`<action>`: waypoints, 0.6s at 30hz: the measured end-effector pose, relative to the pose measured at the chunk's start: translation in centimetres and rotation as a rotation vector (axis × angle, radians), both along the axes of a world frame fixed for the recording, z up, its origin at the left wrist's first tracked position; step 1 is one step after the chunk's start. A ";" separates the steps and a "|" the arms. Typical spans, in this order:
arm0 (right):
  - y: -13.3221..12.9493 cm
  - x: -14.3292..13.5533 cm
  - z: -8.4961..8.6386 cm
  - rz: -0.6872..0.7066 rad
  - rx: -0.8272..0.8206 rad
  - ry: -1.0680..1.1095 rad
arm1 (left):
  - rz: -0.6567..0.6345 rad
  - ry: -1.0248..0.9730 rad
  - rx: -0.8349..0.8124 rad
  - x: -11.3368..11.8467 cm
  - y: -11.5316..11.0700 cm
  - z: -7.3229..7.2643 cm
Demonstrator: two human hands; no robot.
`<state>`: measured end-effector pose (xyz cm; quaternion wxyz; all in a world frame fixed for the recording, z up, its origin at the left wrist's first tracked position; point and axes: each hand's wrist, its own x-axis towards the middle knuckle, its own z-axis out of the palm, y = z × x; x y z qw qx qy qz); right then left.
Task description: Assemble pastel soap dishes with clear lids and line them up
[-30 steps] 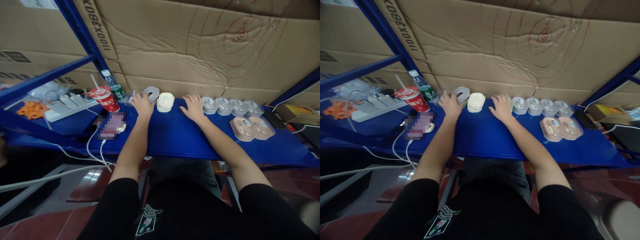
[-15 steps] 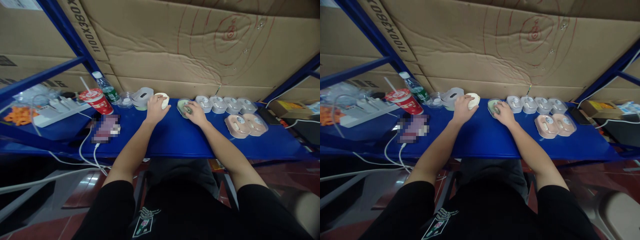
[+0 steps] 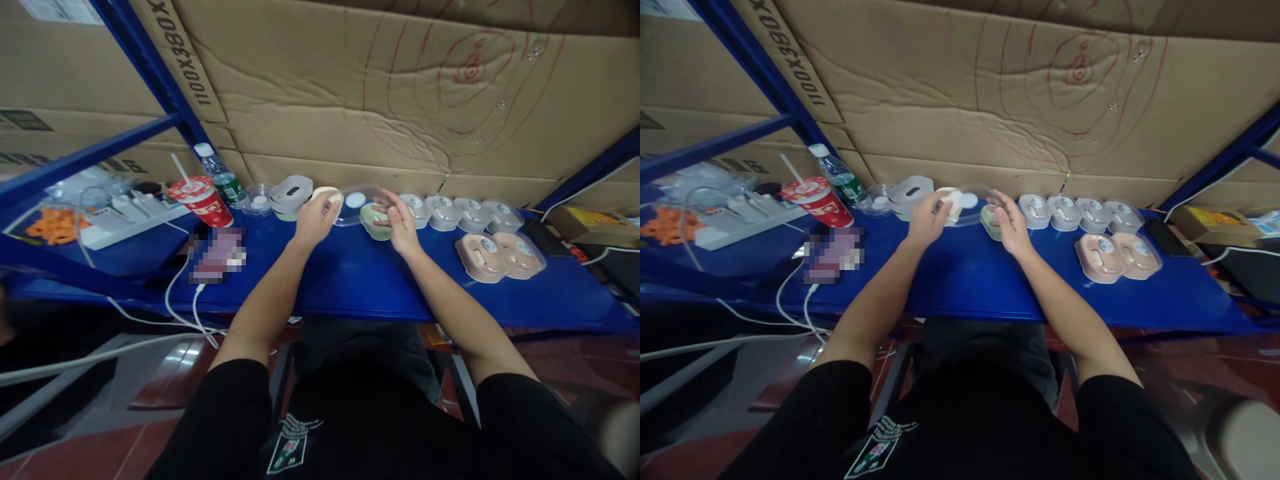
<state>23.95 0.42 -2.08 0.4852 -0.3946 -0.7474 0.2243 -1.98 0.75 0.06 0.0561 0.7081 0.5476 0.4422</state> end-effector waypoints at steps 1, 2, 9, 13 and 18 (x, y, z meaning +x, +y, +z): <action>0.3 0.3 -0.1 -0.034 0.028 -0.045 | 0.112 -0.059 0.012 -0.9 0.5 0.2; 0.7 0.7 -0.1 -0.070 0.057 -0.097 | 0.245 -0.126 0.034 -2.1 1.2 0.4; 2.5 2.6 -1.4 -0.154 0.145 -0.371 | 0.645 -0.682 -0.126 -12.0 4.3 0.5; 2.8 2.7 -2.3 -0.113 0.131 -0.464 | 0.633 -0.782 -0.159 -13.6 4.6 -0.4; 2.7 2.7 -2.4 -0.086 0.083 -0.603 | 0.581 -0.743 -0.065 -14.5 6.3 -2.7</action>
